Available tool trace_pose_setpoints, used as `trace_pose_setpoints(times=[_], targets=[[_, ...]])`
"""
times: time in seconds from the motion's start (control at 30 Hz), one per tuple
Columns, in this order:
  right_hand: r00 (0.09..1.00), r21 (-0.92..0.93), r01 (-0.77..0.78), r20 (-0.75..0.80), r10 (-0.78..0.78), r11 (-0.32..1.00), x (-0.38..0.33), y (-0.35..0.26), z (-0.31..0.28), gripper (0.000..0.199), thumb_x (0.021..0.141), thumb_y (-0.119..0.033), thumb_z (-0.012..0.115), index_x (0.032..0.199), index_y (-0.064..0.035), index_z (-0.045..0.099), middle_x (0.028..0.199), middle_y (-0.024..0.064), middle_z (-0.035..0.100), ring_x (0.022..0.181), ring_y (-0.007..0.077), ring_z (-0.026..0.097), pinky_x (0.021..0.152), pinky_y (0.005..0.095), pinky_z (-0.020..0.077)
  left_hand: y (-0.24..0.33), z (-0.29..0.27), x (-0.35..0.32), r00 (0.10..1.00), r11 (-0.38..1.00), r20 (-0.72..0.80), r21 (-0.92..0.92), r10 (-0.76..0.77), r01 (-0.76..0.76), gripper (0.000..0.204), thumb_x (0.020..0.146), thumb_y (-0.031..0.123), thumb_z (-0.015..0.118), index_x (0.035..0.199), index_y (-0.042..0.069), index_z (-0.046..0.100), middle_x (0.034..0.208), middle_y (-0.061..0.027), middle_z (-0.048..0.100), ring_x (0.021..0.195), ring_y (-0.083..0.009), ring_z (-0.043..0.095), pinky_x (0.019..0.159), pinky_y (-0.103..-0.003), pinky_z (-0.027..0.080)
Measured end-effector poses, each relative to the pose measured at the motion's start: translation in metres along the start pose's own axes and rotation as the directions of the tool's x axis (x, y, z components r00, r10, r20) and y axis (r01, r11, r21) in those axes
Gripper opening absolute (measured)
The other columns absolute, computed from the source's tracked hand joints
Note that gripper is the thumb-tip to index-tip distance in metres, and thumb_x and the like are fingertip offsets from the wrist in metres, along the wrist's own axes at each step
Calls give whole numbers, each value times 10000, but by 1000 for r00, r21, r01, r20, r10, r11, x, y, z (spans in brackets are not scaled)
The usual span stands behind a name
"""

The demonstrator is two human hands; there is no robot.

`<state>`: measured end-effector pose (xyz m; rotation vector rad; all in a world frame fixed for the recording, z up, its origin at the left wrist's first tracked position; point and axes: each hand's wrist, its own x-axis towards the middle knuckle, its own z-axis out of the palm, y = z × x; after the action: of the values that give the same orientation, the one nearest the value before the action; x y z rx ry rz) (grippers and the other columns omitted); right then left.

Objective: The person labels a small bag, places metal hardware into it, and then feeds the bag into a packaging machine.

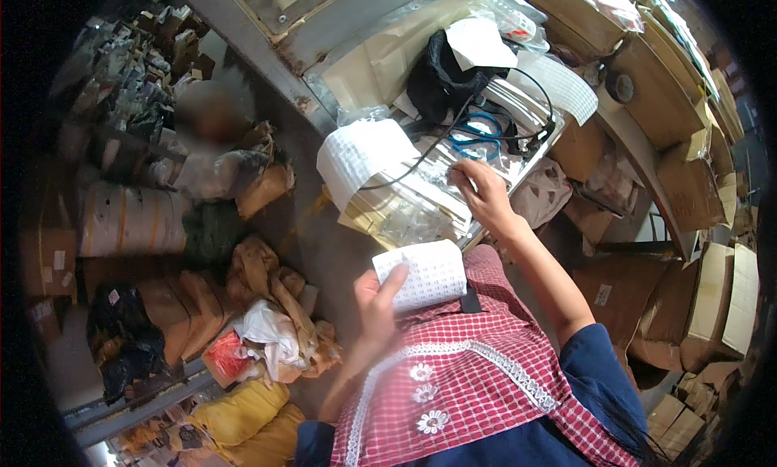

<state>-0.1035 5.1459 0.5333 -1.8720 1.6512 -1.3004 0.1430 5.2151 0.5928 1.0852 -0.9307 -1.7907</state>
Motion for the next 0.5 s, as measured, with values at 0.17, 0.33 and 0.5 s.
trace_pose_setpoints(times=[0.17, 0.33, 0.5], targets=[[990, 242, -99, 121, 71, 965, -15, -60, -23, 276, 797, 70, 577, 1049, -32, 622, 795, 103, 630, 716, 224, 623, 647, 326, 497, 6, 10, 7, 971, 964, 119, 141, 209, -224, 379, 909, 103, 582, 1239, -81, 562, 1374, -172, 510, 1188, -211, 544, 989, -317, 437], [960, 259, 39, 259, -108, 965, -16, -85, -36, 256, 880, -87, 624, 1129, -31, 611, 893, 133, 657, 781, 254, 646, 695, 354, 516, 23, 18, 5, 967, 960, 182, 180, 181, -213, 386, 921, 96, 577, 1271, -63, 546, 1305, -154, 562, 1134, -175, 558, 959, -292, 437], [957, 235, 85, 251, -145, 968, -21, -86, -35, 147, 855, -130, 668, 952, -19, 658, 798, 124, 648, 738, 254, 643, 659, 365, 499, 17, 12, 3, 962, 918, 167, 301, 214, -257, 244, 903, 29, 590, 1126, -57, 637, 1033, -92, 671, 913, -127, 613, 797, -242, 477]])
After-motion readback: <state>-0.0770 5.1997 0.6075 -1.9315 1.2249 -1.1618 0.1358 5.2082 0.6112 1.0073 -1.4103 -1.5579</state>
